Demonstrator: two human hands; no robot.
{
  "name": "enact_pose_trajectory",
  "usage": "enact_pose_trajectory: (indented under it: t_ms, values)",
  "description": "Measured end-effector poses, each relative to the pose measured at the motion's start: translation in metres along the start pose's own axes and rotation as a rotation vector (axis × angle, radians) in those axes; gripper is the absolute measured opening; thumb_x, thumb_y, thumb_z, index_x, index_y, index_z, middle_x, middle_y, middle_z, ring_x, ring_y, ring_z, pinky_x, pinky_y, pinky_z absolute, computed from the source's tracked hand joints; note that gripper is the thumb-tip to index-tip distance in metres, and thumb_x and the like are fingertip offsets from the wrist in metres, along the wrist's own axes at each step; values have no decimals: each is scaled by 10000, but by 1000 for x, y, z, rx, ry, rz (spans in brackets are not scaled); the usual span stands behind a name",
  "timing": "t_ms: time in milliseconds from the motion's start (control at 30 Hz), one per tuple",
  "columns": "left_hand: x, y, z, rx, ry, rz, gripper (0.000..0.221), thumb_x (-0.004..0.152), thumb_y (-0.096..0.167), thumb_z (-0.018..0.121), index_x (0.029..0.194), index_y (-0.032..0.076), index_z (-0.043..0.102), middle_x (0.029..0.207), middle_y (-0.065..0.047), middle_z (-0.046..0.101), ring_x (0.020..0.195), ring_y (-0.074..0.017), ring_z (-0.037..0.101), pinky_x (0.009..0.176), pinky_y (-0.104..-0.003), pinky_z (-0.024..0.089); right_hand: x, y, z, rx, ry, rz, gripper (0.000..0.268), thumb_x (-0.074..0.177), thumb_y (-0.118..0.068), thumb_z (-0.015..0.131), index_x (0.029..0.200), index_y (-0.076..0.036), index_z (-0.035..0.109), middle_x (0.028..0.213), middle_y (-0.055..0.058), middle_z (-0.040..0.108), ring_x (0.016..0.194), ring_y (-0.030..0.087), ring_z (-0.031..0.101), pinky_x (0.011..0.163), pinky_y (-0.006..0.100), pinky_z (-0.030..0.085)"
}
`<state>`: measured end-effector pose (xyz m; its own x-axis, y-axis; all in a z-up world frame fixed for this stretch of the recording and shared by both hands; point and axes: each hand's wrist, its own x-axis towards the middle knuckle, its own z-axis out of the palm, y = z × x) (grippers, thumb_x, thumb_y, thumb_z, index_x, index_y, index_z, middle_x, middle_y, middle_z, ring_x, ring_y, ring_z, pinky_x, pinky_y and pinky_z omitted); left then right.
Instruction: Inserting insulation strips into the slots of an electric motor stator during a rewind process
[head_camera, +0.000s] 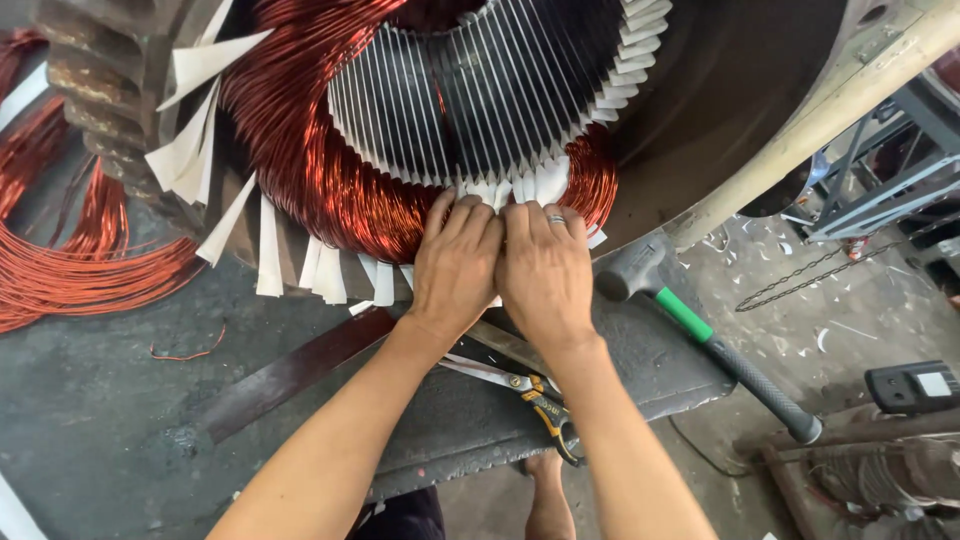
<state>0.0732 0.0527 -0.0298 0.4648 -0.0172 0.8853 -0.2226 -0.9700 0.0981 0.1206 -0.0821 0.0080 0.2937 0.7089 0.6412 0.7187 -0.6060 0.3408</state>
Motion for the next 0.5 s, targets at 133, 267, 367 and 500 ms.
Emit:
enact_pose_trajectory:
  t_ms: [133, 267, 367, 500]
  values:
    - [1, 1, -1, -7, 61, 12, 176, 851, 5, 722, 1021, -13, 767, 982, -142, 688, 1130, -327, 678, 1211, -535, 429, 8, -9, -18, 47, 63, 72, 111, 898, -118, 575, 1002, -79, 582, 806, 95, 612, 826, 315, 690, 943, 420, 465]
    - [5, 3, -4, -23, 70, -2, 151, 845, -2, 716, 988, -11, 765, 961, -136, 689, 1095, -316, 678, 1204, -544, 426, 11, -9, -25, 82, 75, 49, 118, 899, -103, 557, 1015, -91, 579, 761, 79, 619, 779, 291, 695, 909, 402, 473]
    - [5, 3, -2, -10, 77, -1, 153, 847, 3, 720, 994, -15, 759, 967, -150, 686, 1098, -329, 677, 1206, -546, 426, 9, -10, -21, 49, 73, 60, 97, 921, -106, 515, 1006, -105, 560, 745, 50, 598, 778, 274, 681, 894, 400, 464]
    - [-1, -1, 3, -39, 89, 25, 87, 898, 26, 706, 971, -17, 724, 964, -160, 659, 1102, -345, 669, 1195, -540, 435, 14, -18, -28, 46, 9, 118, 163, 943, -81, 486, 1079, -85, 576, 746, 74, 648, 814, 288, 700, 957, 402, 450]
